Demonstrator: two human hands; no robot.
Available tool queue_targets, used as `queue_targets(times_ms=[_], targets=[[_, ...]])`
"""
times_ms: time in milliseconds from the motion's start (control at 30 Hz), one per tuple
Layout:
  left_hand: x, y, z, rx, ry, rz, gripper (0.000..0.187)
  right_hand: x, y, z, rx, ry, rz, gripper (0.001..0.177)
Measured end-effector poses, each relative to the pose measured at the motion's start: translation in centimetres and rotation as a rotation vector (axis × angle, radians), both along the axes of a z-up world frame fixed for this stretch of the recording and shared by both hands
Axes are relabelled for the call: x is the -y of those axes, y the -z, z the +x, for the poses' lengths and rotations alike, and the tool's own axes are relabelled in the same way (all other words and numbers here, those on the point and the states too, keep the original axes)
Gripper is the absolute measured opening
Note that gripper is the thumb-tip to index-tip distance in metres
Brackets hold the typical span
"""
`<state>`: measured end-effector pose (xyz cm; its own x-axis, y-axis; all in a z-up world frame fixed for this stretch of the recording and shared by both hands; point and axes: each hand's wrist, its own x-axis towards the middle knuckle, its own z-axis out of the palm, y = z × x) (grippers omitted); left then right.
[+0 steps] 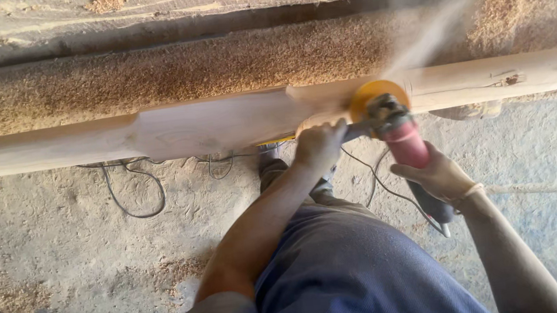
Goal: The person uses a handheld power sander to smooth the surface of a long, cylindrical wooden post. The operator moves the tool back and forth along the length of the post, generating sawdust as the wood is refined.
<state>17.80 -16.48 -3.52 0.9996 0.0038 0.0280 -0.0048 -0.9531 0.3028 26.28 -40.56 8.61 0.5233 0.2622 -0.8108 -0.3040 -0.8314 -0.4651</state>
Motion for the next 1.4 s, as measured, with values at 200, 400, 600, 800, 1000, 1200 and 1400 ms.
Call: queue_targets(times_ms=[200, 400, 600, 800, 1000, 1200, 1400], targets=[[5.9, 3.1, 5.2, 0.102, 0.177, 0.273, 0.023, 6.0, 3.0, -1.7, 0.091, 0.259, -0.010, 0.066], [1.3, 2.1, 0.2, 0.130, 0.088, -0.111, 0.007, 1.6, 2.8, -2.7, 0.057, 0.099, 0.016, 0.080], [-5.2, -3.2, -7.9, 0.056, -0.179, -0.007, 0.030, -5.6, 0.9, -3.6, 0.064, -0.223, 0.060, 0.077], [-5.5, -5.2, -7.4, 0.063, -0.181, -0.030, 0.039, -6.0, 0.4, -3.5, 0.176, -0.262, -0.003, 0.077], [-0.2, -3.0, -1.7, 0.011, -0.017, -0.122, 0.026, 1.2, 1.5, -2.3, 0.209, -0.046, -0.001, 0.076], [7.0, 0.5, 5.7, -0.107, 0.176, -0.063, 0.011, 10.0, 5.7, -0.5, 0.179, 0.200, -0.066, 0.079], [15.9, 2.2, 15.3, -0.302, 0.226, -0.321, 0.033, 18.9, 8.8, 2.6, 0.287, 0.462, 0.092, 0.071]])
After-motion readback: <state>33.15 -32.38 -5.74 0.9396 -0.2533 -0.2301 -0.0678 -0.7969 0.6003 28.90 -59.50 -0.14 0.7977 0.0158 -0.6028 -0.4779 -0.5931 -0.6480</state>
